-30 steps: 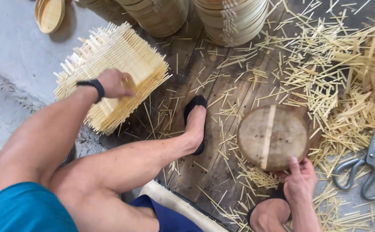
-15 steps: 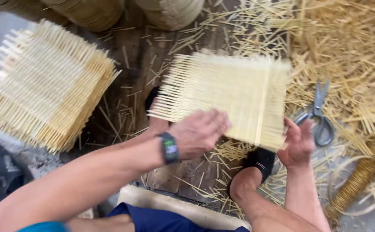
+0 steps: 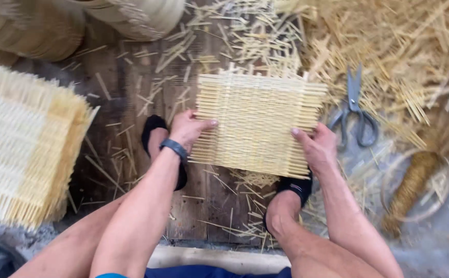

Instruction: The person sits on the floor making a round woven bamboo tray. They press a woven bamboo mat over a round wooden form, use scissors to trim the excess bamboo strips around the edge, fold the strips down, and fit a bamboo rim ring around the tray edge.

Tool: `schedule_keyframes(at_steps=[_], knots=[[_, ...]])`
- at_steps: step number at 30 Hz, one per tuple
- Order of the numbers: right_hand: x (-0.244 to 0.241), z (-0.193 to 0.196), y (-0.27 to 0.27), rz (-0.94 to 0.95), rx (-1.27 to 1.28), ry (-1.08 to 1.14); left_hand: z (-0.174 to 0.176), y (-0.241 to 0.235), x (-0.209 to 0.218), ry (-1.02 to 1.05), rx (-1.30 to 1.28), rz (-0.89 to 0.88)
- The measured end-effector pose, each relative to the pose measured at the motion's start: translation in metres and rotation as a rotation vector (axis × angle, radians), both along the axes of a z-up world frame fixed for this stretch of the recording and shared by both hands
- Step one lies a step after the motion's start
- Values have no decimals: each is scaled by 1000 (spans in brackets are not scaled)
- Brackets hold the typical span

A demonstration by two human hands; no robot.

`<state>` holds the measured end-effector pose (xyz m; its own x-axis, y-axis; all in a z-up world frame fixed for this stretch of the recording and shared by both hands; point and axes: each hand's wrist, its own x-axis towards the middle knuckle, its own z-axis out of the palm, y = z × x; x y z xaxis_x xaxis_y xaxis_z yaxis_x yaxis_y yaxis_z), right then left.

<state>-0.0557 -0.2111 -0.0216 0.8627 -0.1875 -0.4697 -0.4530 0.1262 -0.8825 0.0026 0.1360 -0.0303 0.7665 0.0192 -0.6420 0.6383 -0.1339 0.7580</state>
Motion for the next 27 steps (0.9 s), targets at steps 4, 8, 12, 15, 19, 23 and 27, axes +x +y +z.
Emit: schedule_keyframes(at_steps=[4,8,12,15,19,23,27], knots=[[-25,-1,-32,-43,-274,-34,19,-22,-5,65,-141,51],[-67,-13,-103,-315,-807,-104,-1,-18,-10,-38,-88,69],[-145,-8,-179,-104,-1997,-97,13,-26,-17,-113,4,111],[-184,2,-199,128,-1744,75,34,-28,-26,-271,290,2],[-161,94,-181,282,-1356,148,100,-56,-23,-889,767,-134],[-101,236,-117,1074,-1657,-308,156,-110,-2,-657,-23,-186],[-74,276,-88,1252,-1772,-803,207,-133,1,-49,-486,-49]])
